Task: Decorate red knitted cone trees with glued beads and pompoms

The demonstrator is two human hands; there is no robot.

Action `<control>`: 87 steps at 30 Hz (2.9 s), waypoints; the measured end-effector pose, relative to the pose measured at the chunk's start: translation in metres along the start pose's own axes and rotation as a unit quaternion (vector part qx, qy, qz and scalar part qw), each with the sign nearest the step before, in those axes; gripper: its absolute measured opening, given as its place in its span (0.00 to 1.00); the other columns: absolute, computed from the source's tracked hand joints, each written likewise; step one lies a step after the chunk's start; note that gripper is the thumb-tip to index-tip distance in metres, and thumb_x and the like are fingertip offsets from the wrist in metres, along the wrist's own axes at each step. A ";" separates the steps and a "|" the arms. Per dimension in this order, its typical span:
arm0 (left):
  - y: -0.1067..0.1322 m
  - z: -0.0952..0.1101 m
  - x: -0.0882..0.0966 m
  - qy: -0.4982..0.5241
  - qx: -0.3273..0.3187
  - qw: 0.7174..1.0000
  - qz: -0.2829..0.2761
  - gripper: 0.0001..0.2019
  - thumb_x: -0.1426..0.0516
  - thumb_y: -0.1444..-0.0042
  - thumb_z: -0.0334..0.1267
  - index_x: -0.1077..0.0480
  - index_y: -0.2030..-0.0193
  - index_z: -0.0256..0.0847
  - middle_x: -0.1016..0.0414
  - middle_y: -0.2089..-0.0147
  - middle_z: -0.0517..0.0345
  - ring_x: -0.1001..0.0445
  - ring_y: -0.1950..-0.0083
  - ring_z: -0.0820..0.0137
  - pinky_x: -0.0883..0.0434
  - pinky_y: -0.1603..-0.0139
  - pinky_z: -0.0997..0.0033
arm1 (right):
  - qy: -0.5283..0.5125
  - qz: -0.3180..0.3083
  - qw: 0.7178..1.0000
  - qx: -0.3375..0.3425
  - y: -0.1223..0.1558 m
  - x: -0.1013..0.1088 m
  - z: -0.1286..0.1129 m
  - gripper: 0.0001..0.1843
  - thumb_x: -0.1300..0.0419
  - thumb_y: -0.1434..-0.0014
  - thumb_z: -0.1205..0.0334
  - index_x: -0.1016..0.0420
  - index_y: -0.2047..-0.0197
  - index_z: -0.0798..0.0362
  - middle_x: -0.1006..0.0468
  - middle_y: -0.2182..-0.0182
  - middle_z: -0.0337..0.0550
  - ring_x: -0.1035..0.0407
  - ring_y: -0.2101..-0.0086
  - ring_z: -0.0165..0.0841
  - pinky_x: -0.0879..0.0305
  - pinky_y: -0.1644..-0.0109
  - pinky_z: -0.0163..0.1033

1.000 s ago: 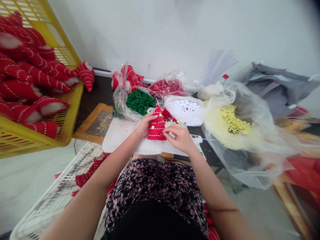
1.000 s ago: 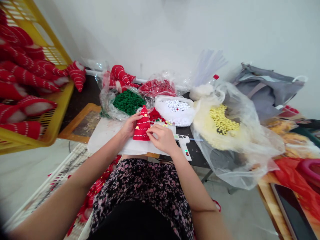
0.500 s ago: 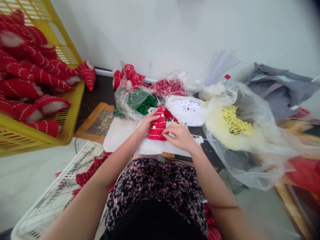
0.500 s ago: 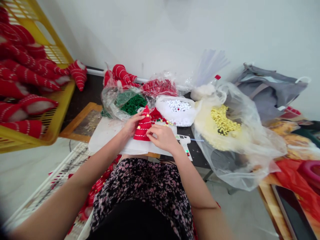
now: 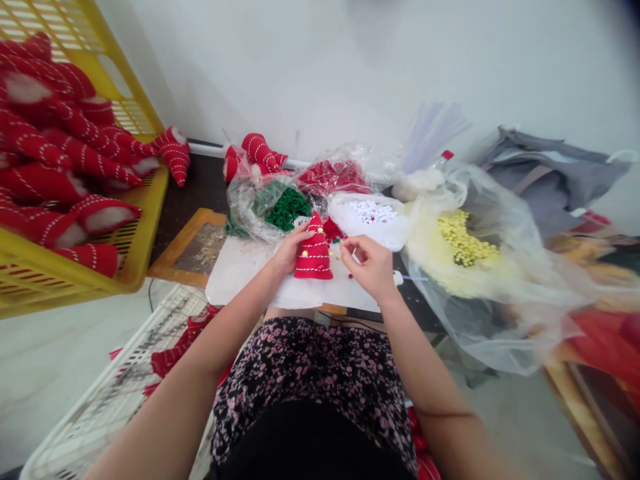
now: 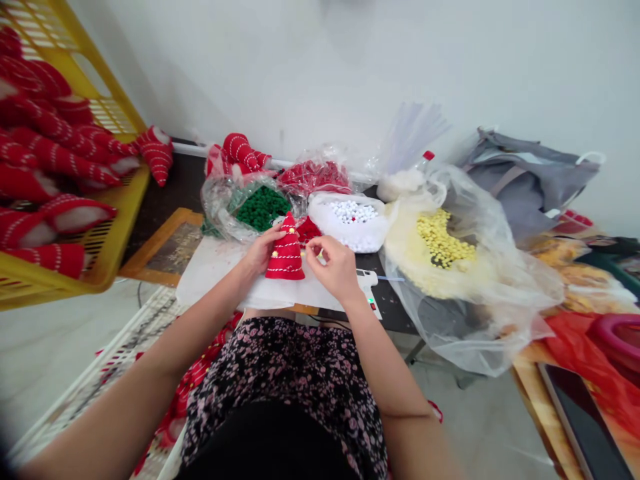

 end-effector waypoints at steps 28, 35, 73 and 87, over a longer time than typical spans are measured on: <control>0.000 -0.001 0.008 0.030 0.031 0.999 0.023 0.28 0.32 0.59 0.37 0.25 0.46 0.41 0.17 0.63 0.56 0.18 0.62 0.58 0.21 0.53 0.55 | 0.189 -0.356 0.915 -0.024 -0.092 -0.087 0.084 0.09 0.36 0.46 0.75 0.15 0.71 0.54 0.14 0.72 0.47 0.24 0.69 0.39 0.35 0.61 0.40; 0.000 0.001 0.001 0.045 0.023 0.999 -0.002 0.31 0.33 0.59 0.36 0.25 0.43 0.39 0.16 0.61 0.54 0.16 0.58 0.56 0.20 0.52 0.57 | 0.192 -0.366 0.910 -0.022 -0.056 -0.093 0.097 0.10 0.35 0.42 0.72 0.13 0.62 0.49 0.12 0.62 0.44 0.22 0.63 0.40 0.32 0.56 0.40; -0.001 -0.002 0.002 0.057 0.031 0.998 0.008 0.28 0.34 0.57 0.32 0.24 0.45 0.37 0.16 0.64 0.56 0.19 0.68 0.63 0.22 0.58 0.63 | -0.229 -0.168 0.959 -0.018 -0.068 -0.047 0.042 0.08 0.32 0.40 0.55 0.13 0.62 0.49 0.15 0.59 0.45 0.21 0.63 0.37 0.23 0.57 0.44; 0.003 0.000 -0.004 0.035 0.026 0.999 -0.004 0.22 0.32 0.57 0.31 0.22 0.52 0.37 0.17 0.65 0.57 0.20 0.67 0.65 0.24 0.60 0.65 | -0.115 -0.181 0.977 -0.005 -0.086 -0.060 0.035 0.06 0.34 0.45 0.66 0.14 0.67 0.49 0.13 0.65 0.42 0.23 0.66 0.36 0.26 0.57 0.41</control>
Point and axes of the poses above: each hand's wrist, its own y-axis away from the middle knuckle, its own x-axis out of the back of the hand, z = x × y, the point moved 9 cm from there along -y, towards the middle knuckle
